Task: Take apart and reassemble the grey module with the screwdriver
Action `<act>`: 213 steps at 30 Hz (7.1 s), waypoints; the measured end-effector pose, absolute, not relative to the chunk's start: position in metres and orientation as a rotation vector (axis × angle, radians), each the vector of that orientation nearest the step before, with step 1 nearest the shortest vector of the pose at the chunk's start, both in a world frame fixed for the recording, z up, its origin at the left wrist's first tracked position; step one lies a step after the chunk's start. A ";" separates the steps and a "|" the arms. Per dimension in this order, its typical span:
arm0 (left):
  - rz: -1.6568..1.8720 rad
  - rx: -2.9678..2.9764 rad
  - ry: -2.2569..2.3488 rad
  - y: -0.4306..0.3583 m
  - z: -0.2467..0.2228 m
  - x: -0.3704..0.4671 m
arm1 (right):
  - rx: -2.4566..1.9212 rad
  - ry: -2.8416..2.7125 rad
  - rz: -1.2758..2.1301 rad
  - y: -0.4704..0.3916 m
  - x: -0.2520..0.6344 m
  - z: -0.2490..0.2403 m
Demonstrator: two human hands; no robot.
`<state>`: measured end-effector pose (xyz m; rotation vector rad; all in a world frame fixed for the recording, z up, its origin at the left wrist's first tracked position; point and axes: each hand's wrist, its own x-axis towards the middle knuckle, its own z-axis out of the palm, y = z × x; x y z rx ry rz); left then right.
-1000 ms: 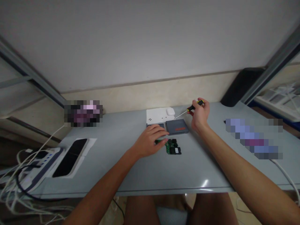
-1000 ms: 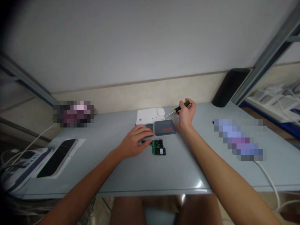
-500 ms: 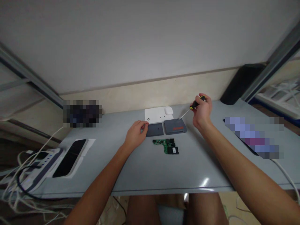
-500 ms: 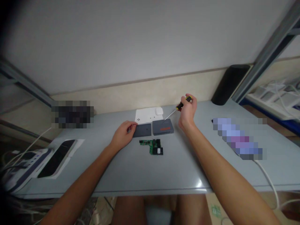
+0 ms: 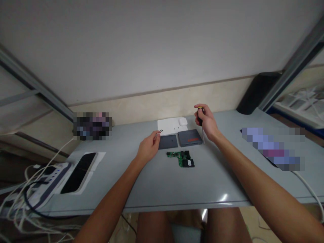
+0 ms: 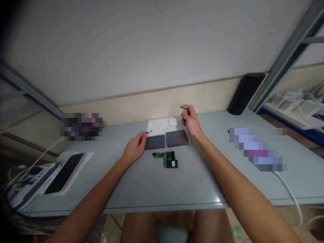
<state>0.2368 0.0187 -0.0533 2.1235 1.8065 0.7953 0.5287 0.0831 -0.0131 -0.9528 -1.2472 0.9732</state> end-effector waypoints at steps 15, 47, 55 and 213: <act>0.860 2.053 1.863 0.021 -0.053 0.238 | -1.100 -2.060 0.441 0.073 0.535 -0.013; 0.796 2.152 1.635 0.024 -0.059 0.235 | -1.256 -2.459 0.664 0.072 0.549 -0.009; 0.768 2.164 1.600 0.025 -0.059 0.233 | -1.311 -2.445 0.776 0.073 0.560 -0.005; 0.675 2.400 1.300 0.014 -0.056 0.268 | -1.450 -1.690 0.445 0.055 0.515 -0.007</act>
